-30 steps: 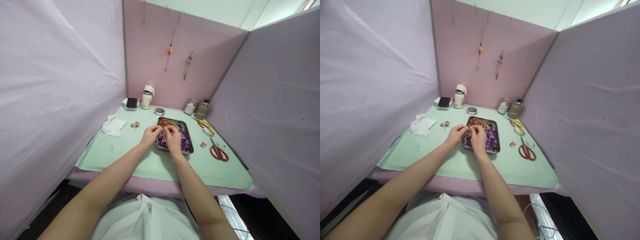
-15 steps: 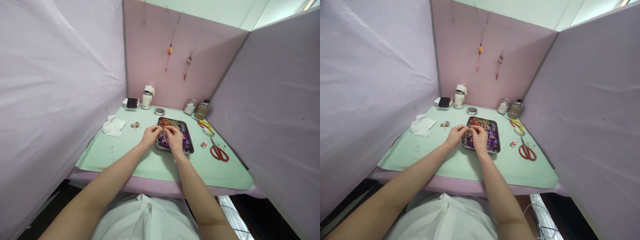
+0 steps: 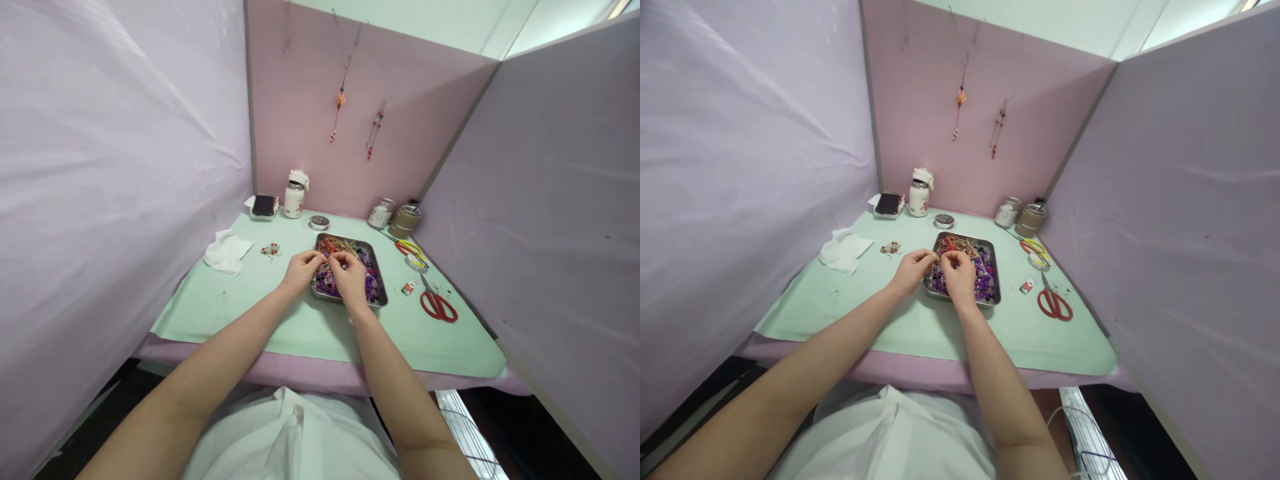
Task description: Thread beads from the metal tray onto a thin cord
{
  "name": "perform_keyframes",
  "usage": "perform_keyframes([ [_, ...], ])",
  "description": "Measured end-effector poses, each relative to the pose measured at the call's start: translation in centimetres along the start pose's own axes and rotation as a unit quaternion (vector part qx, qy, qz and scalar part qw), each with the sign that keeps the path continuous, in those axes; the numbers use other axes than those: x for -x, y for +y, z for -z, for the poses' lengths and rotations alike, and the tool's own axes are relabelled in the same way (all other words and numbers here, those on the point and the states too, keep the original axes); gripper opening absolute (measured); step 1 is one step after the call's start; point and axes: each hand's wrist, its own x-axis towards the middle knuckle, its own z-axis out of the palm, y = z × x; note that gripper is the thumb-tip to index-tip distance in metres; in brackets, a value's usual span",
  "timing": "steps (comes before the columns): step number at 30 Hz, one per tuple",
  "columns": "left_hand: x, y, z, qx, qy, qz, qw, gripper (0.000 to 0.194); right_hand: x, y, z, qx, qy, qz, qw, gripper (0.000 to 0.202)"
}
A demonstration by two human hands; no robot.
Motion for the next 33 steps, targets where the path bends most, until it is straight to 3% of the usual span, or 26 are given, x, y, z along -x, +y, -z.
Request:
perform_keyframes([
  [17, 0.0, -0.2, 0.1, -0.023, -0.026, -0.030, 0.999, 0.019, 0.1, -0.1, 0.1, 0.049, -0.003, 0.043, 0.998, 0.015],
  [23, 0.0, 0.0, 0.0, -0.002, 0.000, 0.005, 1.000, 0.021, -0.2, -0.2, 0.5, 0.042, 0.010, 0.031, 0.999, 0.015],
  [29, -0.2, 0.1, 0.0, 0.061, 0.014, 0.042, 0.997, 0.017, -0.2, -0.4, 2.9, 0.031, 0.000, 0.042, 0.999, 0.021],
  [32, -0.2, 0.0, 0.0, 0.079, 0.008, 0.043, 0.996, 0.015, 2.1, -1.4, 5.3, 0.090, -0.061, 0.070, 0.992, 0.018],
  [33, -0.2, 0.0, 0.0, 0.083, 0.007, 0.040, 0.996, 0.015, 3.2, -1.6, 6.1, 0.116, -0.107, 0.082, 0.984, 0.017],
])
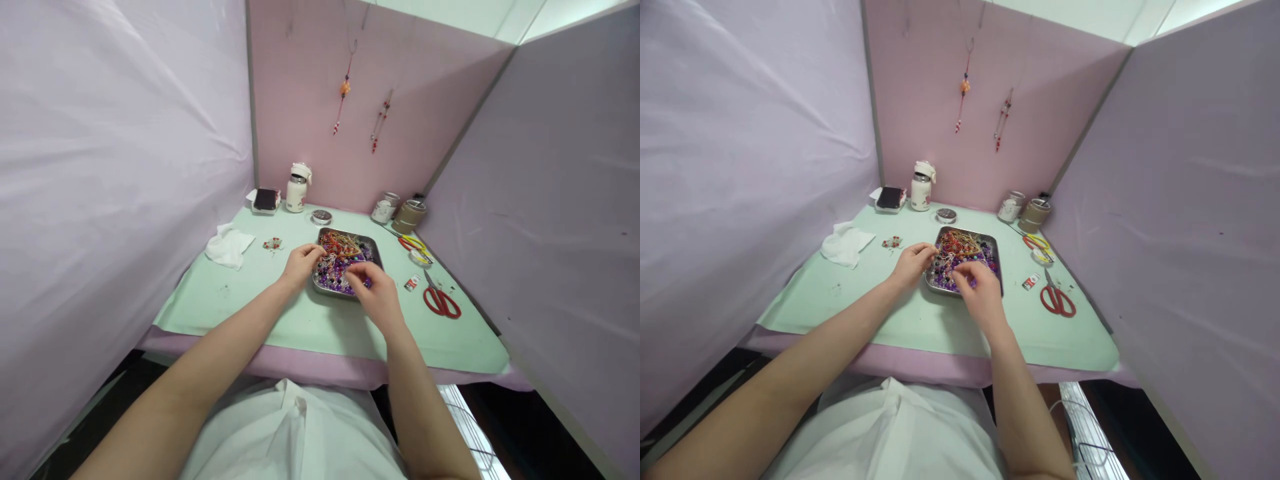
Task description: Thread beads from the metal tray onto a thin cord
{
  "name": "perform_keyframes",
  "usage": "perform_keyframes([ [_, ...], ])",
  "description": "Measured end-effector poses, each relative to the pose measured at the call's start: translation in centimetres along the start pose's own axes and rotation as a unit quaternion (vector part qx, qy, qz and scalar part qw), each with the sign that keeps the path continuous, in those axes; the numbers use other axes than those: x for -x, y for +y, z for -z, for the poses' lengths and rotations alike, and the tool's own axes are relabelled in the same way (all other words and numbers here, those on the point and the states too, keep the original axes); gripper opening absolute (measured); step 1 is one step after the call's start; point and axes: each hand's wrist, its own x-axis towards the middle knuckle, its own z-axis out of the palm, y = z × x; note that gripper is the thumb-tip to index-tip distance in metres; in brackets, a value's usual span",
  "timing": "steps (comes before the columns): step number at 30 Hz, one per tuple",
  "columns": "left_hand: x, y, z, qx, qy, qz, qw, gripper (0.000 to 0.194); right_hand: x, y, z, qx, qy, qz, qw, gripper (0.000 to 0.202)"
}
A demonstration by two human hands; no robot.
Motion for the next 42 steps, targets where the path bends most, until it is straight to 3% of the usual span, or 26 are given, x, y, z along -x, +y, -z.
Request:
perform_keyframes([
  [2, 0.0, 0.0, 0.0, 0.001, -0.001, -0.005, 1.000, 0.014, 2.7, -0.3, 0.8, 0.063, -0.097, 0.023, 0.993, 0.014],
  [4, 0.0, 0.0, 0.0, -0.004, 0.001, -0.004, 1.000, 0.014, 5.0, 0.0, 0.9, 0.146, -0.151, 0.041, 0.977, 0.014],
  [10, 0.0, -0.1, 0.0, -0.001, -0.003, 0.003, 1.000, 0.013, 7.7, 2.1, -0.6, 0.302, -0.128, 0.091, 0.940, 0.025],
  [17, -0.2, -0.3, 0.0, 0.007, -0.004, 0.005, 1.000, 0.014, 9.8, 1.8, 0.8, 0.232, -0.142, 0.126, 0.954, 0.020],
  [24, -0.2, -0.3, 0.0, 0.009, -0.004, 0.009, 1.000, 0.015, 11.2, 3.0, 0.8, 0.138, -0.096, 0.177, 0.970, 0.020],
  [29, 0.0, 0.0, -0.1, 0.015, -0.010, 0.009, 1.000, 0.014, 10.5, 2.6, 0.7, 0.128, -0.073, 0.174, 0.974, 0.016],
  [33, 0.1, 0.2, -0.1, 0.029, -0.009, 0.014, 0.999, 0.014, 8.6, 1.1, 0.9, 0.060, 0.016, 0.152, 0.986, 0.013],
  [38, 0.1, 0.3, -0.1, 0.039, -0.001, 0.024, 0.999, 0.014, 3.3, -0.9, -0.4, -0.115, 0.066, 0.032, 0.991, 0.013],
  [42, 0.3, 0.7, -0.1, 0.050, -0.005, 0.032, 0.998, 0.014, -1.7, -0.4, -2.3, -0.206, 0.078, -0.034, 0.975, 0.016],
])
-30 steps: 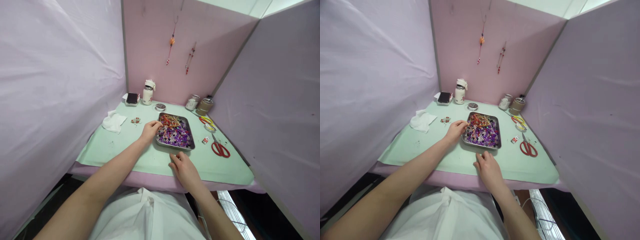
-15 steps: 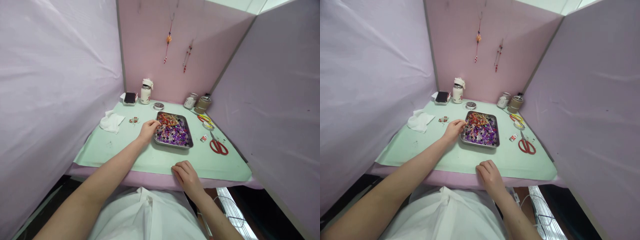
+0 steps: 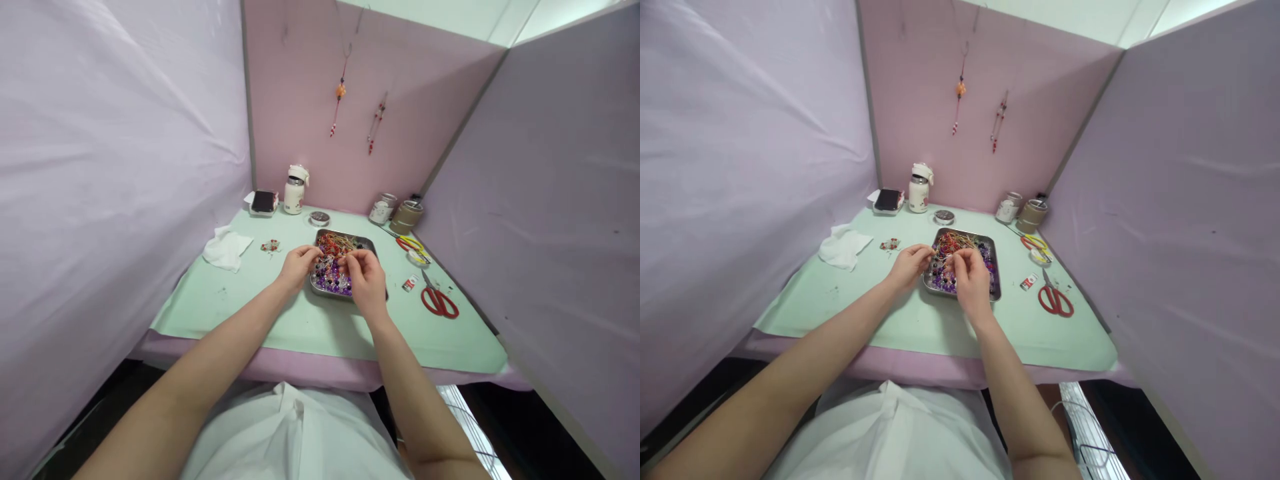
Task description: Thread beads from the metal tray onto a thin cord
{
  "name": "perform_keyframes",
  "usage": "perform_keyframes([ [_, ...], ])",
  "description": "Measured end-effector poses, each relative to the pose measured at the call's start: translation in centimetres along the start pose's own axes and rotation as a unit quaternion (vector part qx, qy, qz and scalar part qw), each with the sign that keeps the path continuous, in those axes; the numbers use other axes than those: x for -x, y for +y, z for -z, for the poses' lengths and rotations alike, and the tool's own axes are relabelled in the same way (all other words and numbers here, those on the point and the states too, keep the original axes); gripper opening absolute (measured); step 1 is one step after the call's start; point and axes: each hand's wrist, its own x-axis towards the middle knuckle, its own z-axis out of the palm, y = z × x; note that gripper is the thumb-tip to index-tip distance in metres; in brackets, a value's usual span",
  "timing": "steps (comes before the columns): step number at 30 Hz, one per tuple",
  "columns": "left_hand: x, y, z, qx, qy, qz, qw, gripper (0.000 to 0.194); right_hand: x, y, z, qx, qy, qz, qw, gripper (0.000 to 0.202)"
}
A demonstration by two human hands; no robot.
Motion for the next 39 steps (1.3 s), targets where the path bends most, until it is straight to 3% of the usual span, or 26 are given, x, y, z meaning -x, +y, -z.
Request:
perform_keyframes([
  [5, 0.2, 0.5, -0.1, 0.019, -0.015, 0.019, 1.000, 0.014, -3.1, 2.2, -1.6, -0.007, 0.001, -0.029, 1.000, 0.014],
  [12, 0.0, 0.3, 0.1, 0.028, -0.035, 0.026, 0.999, 0.013, -2.6, 2.9, -2.3, 0.020, 0.009, -0.013, 1.000, 0.013],
  [19, 0.1, 0.6, 0.2, 0.035, -0.066, 0.032, 0.997, 0.013, -2.4, 2.9, -1.7, 0.095, 0.039, 0.080, 0.991, 0.010],
  [26, 0.1, 0.7, 0.3, 0.043, -0.082, 0.038, 0.995, 0.013, -2.5, 2.7, -1.8, 0.220, 0.073, 0.235, 0.944, 0.012],
  [33, 0.2, 0.7, 0.2, 0.041, -0.080, 0.038, 0.995, 0.015, -2.6, 3.0, -2.0, 0.252, 0.070, 0.275, 0.925, 0.012],
  [39, 0.1, 0.7, 0.2, 0.037, -0.080, 0.036, 0.995, 0.014, -2.5, 3.0, -1.9, 0.262, 0.059, 0.257, 0.928, 0.014],
])
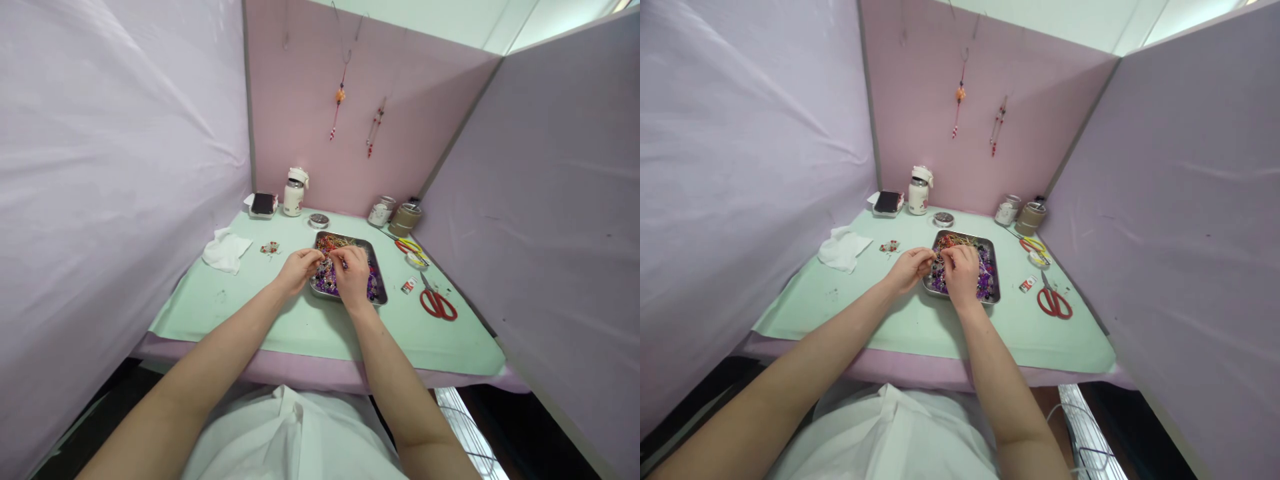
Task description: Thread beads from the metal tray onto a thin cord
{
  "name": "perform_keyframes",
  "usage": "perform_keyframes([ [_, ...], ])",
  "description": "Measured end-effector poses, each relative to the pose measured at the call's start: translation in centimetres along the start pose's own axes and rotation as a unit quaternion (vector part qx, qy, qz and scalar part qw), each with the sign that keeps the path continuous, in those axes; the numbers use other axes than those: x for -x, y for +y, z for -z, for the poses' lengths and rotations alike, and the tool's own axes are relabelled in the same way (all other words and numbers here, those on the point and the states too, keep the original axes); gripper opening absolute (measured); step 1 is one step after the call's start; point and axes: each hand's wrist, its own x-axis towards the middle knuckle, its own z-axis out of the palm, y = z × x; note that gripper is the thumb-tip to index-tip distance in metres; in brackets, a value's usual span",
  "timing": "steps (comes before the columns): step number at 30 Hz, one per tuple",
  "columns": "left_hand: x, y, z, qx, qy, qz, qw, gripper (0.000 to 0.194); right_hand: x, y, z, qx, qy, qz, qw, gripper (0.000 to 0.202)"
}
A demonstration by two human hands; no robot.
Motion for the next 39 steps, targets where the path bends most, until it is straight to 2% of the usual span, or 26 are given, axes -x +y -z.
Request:
perform_keyframes([
  [39, -0.14, -0.27, -0.02, -0.018, 0.007, -0.002, 1.000, 0.012, 0.22, 0.16, -0.15, 0.006, -0.022, -0.009, 1.000, 0.015],
])
